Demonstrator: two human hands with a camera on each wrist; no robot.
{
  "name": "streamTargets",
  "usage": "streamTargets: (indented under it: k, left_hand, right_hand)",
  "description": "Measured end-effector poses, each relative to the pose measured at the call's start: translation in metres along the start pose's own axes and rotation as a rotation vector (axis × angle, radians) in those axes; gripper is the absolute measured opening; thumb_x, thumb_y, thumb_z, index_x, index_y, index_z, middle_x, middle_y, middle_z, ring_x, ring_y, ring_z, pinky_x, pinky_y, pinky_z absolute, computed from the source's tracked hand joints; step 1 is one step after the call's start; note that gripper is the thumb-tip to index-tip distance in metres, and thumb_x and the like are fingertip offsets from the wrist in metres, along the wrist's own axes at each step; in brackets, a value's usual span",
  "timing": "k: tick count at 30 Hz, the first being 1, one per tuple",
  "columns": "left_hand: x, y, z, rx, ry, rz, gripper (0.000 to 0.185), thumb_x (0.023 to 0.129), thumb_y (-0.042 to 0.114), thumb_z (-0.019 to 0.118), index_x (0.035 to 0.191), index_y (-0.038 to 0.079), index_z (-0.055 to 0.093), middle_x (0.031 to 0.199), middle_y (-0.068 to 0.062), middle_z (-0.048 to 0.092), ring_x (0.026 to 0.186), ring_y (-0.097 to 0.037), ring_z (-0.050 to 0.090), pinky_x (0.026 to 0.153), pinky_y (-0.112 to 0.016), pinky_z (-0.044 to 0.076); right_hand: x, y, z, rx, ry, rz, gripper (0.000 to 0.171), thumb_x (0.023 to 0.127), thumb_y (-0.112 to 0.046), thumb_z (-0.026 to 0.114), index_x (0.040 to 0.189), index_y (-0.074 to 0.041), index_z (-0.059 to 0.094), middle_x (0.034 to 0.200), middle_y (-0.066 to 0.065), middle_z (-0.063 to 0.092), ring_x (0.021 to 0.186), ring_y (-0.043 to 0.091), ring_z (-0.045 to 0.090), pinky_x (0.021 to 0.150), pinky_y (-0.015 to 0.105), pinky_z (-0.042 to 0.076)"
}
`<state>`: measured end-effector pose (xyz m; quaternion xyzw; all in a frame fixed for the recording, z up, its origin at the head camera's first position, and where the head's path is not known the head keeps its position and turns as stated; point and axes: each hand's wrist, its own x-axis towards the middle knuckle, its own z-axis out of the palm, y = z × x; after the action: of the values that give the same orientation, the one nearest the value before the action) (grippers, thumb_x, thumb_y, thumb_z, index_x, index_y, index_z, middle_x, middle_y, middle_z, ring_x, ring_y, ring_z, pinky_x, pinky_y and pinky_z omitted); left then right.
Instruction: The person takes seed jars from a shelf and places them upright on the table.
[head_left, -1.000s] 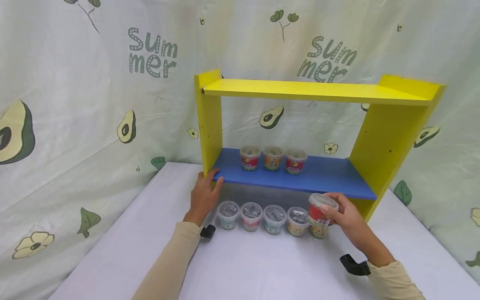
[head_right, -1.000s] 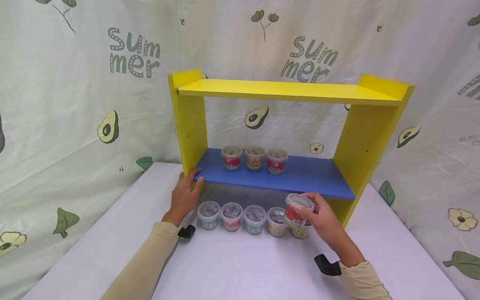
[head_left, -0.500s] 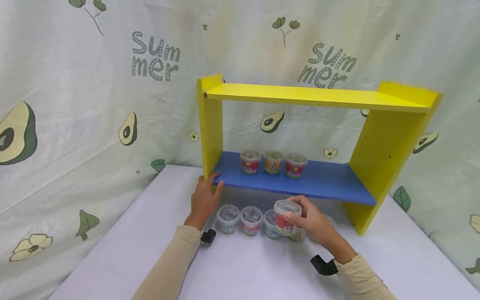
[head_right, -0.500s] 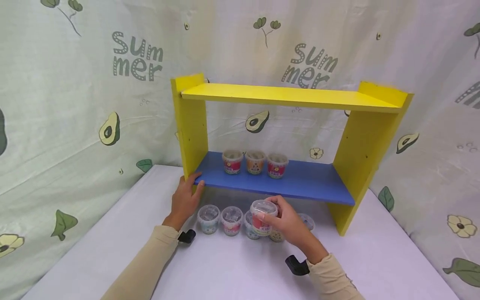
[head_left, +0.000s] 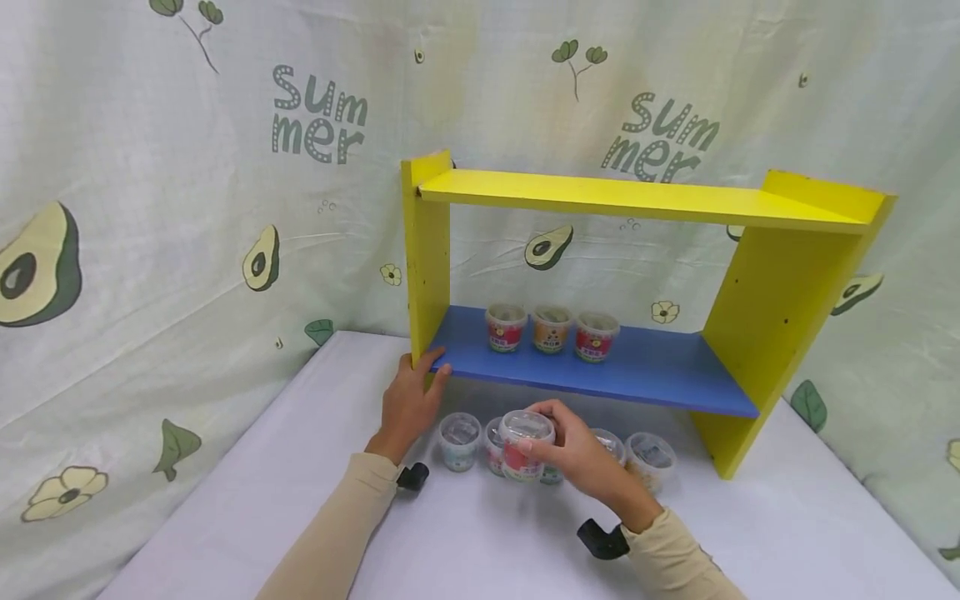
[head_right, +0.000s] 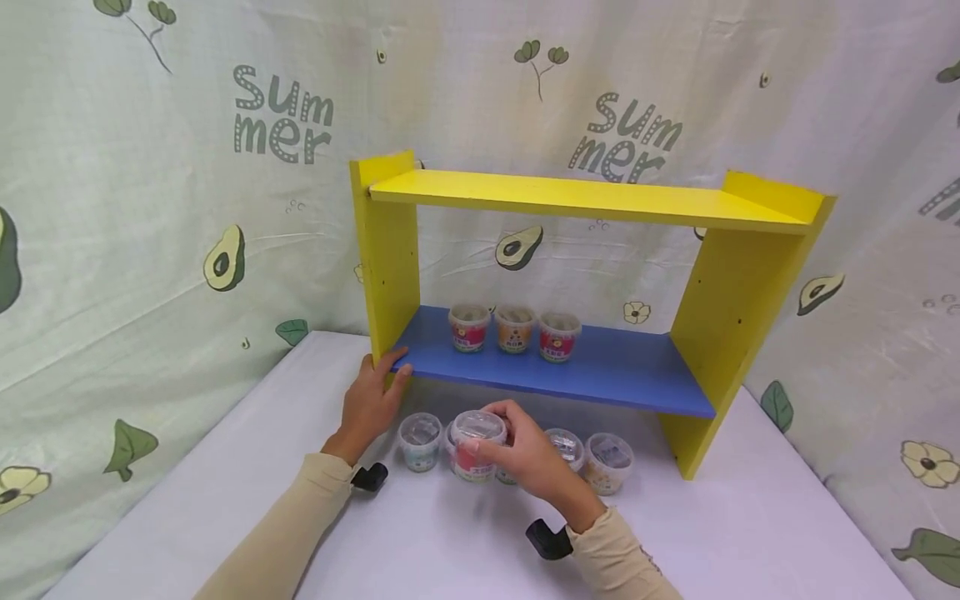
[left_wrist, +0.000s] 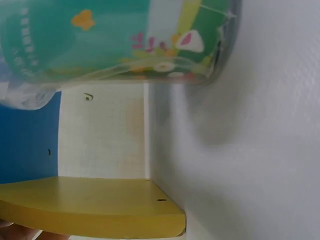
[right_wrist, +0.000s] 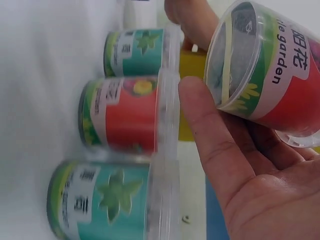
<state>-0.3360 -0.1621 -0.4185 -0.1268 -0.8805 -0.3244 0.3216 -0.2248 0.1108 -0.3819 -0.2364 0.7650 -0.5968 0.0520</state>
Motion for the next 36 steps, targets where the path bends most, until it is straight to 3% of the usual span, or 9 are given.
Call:
streamTargets:
  k: [14, 19, 29, 36]
  left_hand:
    - [0.001, 0.003, 0.0, 0.012, -0.04, 0.054, 0.05, 0.099, 0.053, 0.055, 0.141, 0.026, 0.059, 0.114, -0.022, 0.053, 0.074, -0.029, 0.057, 0.06, -0.042, 0.05]
    - [0.003, 0.006, -0.003, 0.008, -0.023, 0.074, 0.046, 0.1, 0.047, 0.058, 0.139, 0.024, 0.061, 0.114, -0.024, 0.053, 0.075, -0.033, 0.059, 0.061, -0.048, 0.051]
    - [0.002, 0.001, -0.007, 0.008, -0.065, 0.021, 0.047, 0.101, 0.051, 0.052, 0.142, 0.028, 0.057, 0.117, -0.022, 0.052, 0.079, -0.032, 0.059, 0.063, -0.047, 0.051]
    - [0.002, -0.001, -0.005, 0.004, -0.058, 0.018, 0.049, 0.102, 0.054, 0.049, 0.143, 0.028, 0.057, 0.117, -0.021, 0.051, 0.079, -0.031, 0.059, 0.064, -0.049, 0.051]
  right_hand:
    - [0.015, -0.001, 0.048, 0.001, 0.022, -0.01, 0.053, 0.094, -0.03, 0.07, 0.131, -0.004, 0.043, 0.116, 0.011, 0.062, 0.101, 0.022, 0.064, 0.082, 0.034, 0.052]
    - [0.021, 0.001, 0.063, -0.029, 0.032, -0.016, 0.056, 0.092, -0.035, 0.072, 0.131, -0.005, 0.045, 0.115, 0.008, 0.062, 0.102, 0.02, 0.063, 0.084, 0.034, 0.051]
    - [0.023, 0.009, 0.082, -0.058, -0.013, 0.052, 0.065, 0.09, -0.043, 0.073, 0.134, -0.004, 0.045, 0.118, 0.007, 0.058, 0.101, 0.018, 0.06, 0.083, 0.033, 0.05]
    - [0.022, 0.017, 0.086, -0.08, -0.017, 0.053, 0.061, 0.089, -0.043, 0.074, 0.132, -0.009, 0.048, 0.113, 0.004, 0.06, 0.096, 0.018, 0.06, 0.079, 0.034, 0.05]
